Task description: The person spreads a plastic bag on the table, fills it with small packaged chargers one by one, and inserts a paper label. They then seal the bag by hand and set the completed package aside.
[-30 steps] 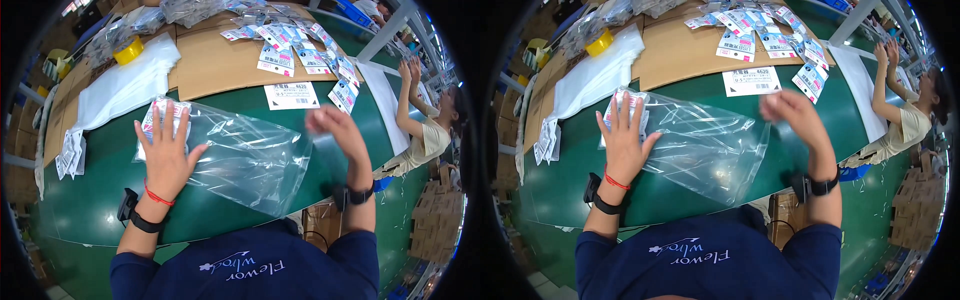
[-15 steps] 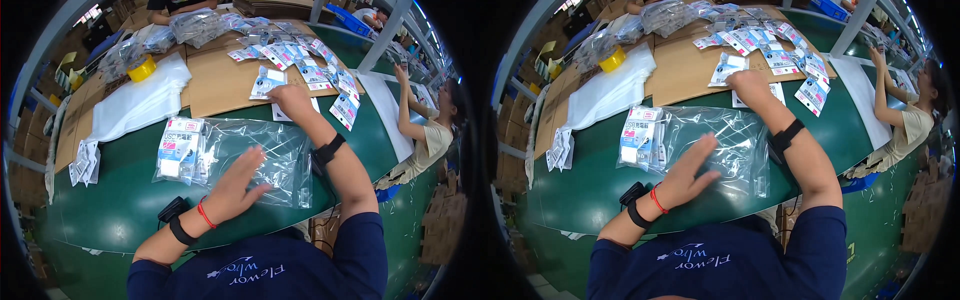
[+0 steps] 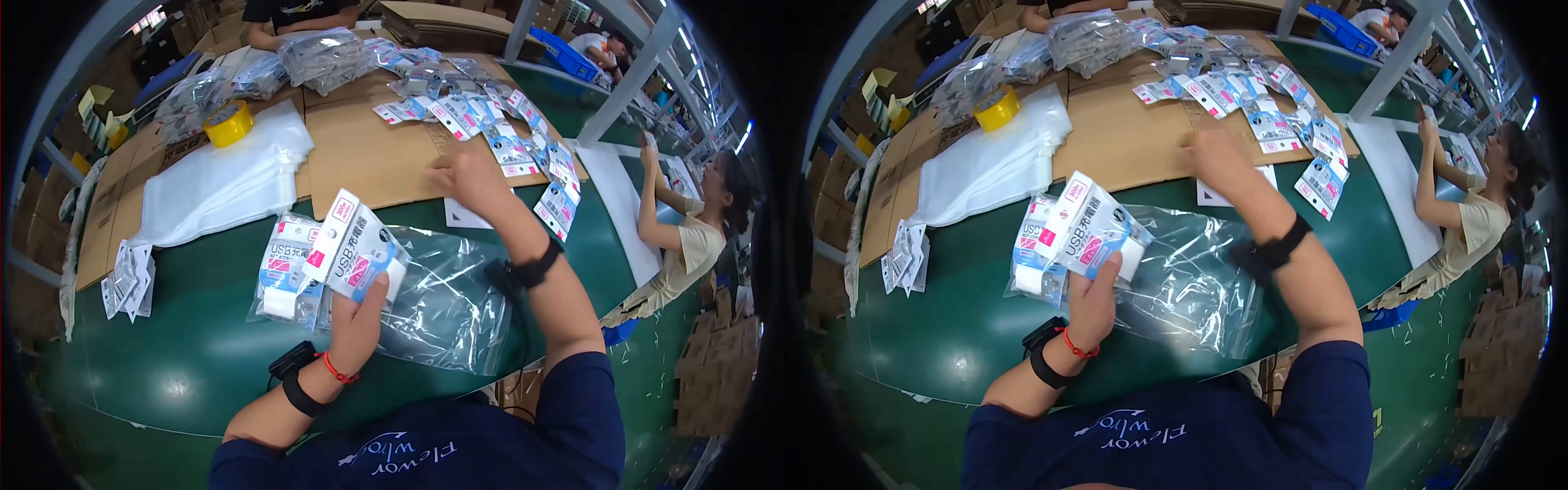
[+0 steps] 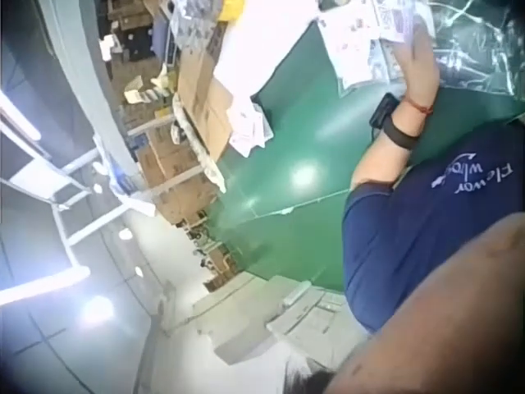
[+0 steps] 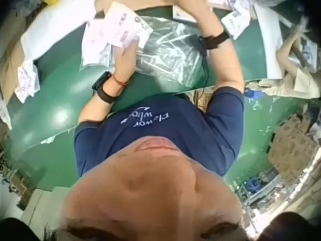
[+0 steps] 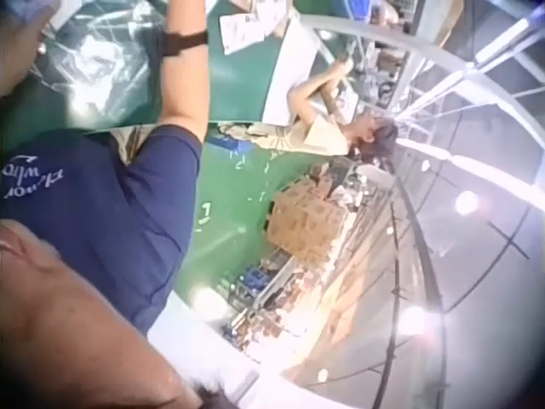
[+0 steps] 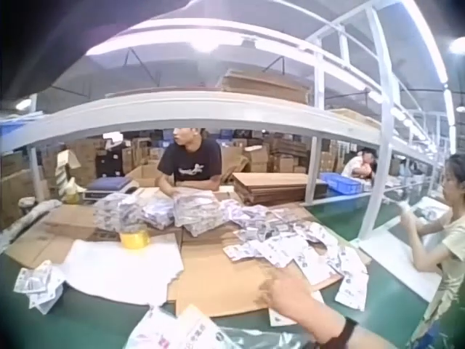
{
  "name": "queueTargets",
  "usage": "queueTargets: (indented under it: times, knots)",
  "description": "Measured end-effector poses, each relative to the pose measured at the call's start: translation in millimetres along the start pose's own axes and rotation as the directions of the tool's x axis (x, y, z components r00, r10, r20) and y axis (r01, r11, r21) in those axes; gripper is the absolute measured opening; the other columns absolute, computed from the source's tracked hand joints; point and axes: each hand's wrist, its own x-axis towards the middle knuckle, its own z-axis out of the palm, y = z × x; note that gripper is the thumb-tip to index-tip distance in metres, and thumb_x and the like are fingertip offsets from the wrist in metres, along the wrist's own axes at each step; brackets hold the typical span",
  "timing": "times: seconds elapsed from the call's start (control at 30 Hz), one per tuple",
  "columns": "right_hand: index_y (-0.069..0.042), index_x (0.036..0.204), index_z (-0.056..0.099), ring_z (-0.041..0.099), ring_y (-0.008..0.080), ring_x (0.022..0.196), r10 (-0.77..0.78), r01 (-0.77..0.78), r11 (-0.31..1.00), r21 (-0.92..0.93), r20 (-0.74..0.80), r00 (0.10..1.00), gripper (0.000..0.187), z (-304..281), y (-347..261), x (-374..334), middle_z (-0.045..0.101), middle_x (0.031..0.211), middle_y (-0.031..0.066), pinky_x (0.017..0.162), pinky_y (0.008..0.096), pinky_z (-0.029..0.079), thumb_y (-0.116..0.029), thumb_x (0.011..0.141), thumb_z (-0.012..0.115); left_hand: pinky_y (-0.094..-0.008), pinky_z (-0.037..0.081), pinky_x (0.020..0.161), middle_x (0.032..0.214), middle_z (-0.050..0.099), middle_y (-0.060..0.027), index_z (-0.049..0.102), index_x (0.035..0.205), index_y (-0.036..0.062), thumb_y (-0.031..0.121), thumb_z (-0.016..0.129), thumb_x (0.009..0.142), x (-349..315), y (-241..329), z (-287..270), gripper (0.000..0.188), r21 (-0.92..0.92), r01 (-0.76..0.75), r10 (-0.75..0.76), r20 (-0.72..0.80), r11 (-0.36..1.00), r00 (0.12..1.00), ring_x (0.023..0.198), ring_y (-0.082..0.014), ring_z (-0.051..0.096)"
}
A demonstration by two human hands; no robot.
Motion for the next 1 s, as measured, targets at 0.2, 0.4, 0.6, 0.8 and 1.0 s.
queueTargets:
  times: [0.2, 0.4, 0.6, 0.8, 1.0]
  knots:
    - [-0.004, 0.100, 0.068, 0.062, 0.0325, 0.095, 0.069, -0.141, 0.984, -0.110, -0.490, 0.869, 0.020, 45, 90, 24, 0.060, 0.115, 0.0167, 0.079, 0.0355, 0.051, -0.014, 0.087, 0.054, -0.0256, 0.045, 0.084, 0.112, 0.058, -0.0069, 0.050, 0.119, -0.0033, 0.012, 0.055, 0.092, 4, -3, 8, 0.031, -0.359, 0.066, -0.079, -0.020, 0.931, 0.997, 0.100, -0.0113, 0.054]
    - [-0.003, 0.111, 0.065, 0.060, 0.0196, 0.090, 0.284, 0.034, 0.870, 0.492, -0.556, 0.781, 0.025, -36, 36, -10, 0.062, 0.104, 0.0119, 0.077, 0.0267, 0.047, -0.013, 0.088, 0.061, -0.0259, 0.044, 0.086, 0.114, 0.057, -0.0075, 0.048, 0.121, -0.0025, 0.013, 0.054, 0.093, 9, 6, 6, 0.033, -0.412, 0.050, -0.094, -0.088, 0.910, 0.992, 0.101, -0.0118, 0.054]
    - [-0.004, 0.112, 0.066, 0.056, 0.0098, 0.082, 0.153, 0.174, 0.765, 0.620, -0.437, 0.886, 0.026, -67, -66, -72, 0.061, 0.099, 0.0074, 0.066, 0.0188, 0.044, -0.004, 0.086, 0.061, -0.0272, 0.044, 0.089, 0.119, 0.054, -0.0081, 0.038, 0.129, -0.0011, 0.017, 0.051, 0.096, 9, 8, 6, 0.041, -0.154, 0.002, 0.011, 0.083, 0.988, 0.996, 0.104, -0.0123, 0.053]
    - [-0.003, 0.115, 0.064, 0.053, 0.0066, 0.079, 0.110, 0.203, 0.597, 0.776, -0.329, 0.938, 0.026, -53, -96, -77, 0.060, 0.101, 0.0066, 0.066, 0.0178, 0.042, -0.006, 0.090, 0.057, -0.0269, 0.044, 0.088, 0.118, 0.053, -0.0073, 0.034, 0.132, 0.0011, 0.019, 0.050, 0.096, -3, 11, 23, 0.043, -0.321, 0.146, -0.042, 0.309, 0.936, 0.950, 0.104, -0.0116, 0.052]
    - [0.001, 0.128, 0.049, 0.052, 0.0085, 0.089, 0.162, 0.332, 0.380, 0.863, -0.415, 0.895, 0.036, -40, -108, -72, 0.056, 0.113, 0.0098, 0.078, 0.0220, 0.041, -0.015, 0.096, 0.047, -0.0273, 0.047, 0.085, 0.114, 0.057, -0.0060, 0.039, 0.131, 0.0037, 0.020, 0.056, 0.093, -9, 6, 13, 0.045, -0.421, 0.306, -0.139, 0.383, 0.854, 0.913, 0.101, -0.0117, 0.056]
